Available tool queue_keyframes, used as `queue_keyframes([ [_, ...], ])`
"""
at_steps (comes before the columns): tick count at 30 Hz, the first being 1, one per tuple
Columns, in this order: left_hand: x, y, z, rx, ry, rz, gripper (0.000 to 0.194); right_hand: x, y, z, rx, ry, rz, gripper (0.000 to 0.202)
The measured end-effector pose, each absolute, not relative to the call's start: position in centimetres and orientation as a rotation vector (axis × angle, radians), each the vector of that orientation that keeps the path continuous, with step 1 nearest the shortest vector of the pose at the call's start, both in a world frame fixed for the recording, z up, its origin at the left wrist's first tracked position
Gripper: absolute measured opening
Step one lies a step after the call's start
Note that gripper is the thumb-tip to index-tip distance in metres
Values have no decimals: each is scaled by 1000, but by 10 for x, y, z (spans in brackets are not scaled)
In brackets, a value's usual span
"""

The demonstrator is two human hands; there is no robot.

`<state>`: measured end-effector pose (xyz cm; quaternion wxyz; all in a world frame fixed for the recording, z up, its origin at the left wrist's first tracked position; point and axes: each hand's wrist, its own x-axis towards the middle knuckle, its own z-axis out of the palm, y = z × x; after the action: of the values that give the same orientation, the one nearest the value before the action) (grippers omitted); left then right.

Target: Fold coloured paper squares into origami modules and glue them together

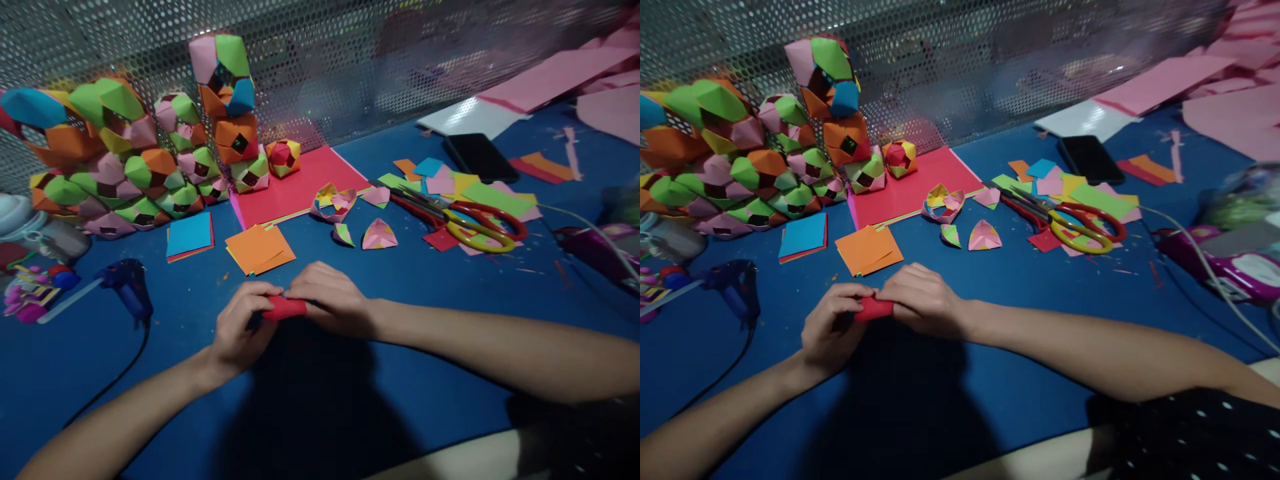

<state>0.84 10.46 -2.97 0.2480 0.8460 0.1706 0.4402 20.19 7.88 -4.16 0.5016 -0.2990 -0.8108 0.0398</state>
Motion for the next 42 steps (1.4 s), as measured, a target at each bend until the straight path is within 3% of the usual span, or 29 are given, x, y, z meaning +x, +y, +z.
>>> queue_keyframes([
  [4, 10, 105, -29, 2239, 509, 1249, 24, 202, 80, -41, -745, -1938, 51, 9],
  [10, 11, 102, -26, 2374, 214, 1273, 24, 202, 80, -44, -592, -1995, -4, 7],
  [14, 16, 100, -27, 2269, 488, 1185, 22, 201, 80, -43, -698, -1961, 95, 6],
  [21, 28, 95, -14, 1590, 1140, 872, 12, 196, 81, -44, -907, -1978, 168, 9],
  [31, 26, 99, -20, 1416, 1149, 787, 18, 192, 77, -43, -1096, -1891, 280, 9],
  [36, 28, 98, -17, 1398, 1111, 800, 17, 194, 77, -44, -979, -1956, 156, 6],
  [42, 27, 99, -16, 1381, 1116, 778, 12, 194, 76, -42, -889, -2010, 191, 17],
])
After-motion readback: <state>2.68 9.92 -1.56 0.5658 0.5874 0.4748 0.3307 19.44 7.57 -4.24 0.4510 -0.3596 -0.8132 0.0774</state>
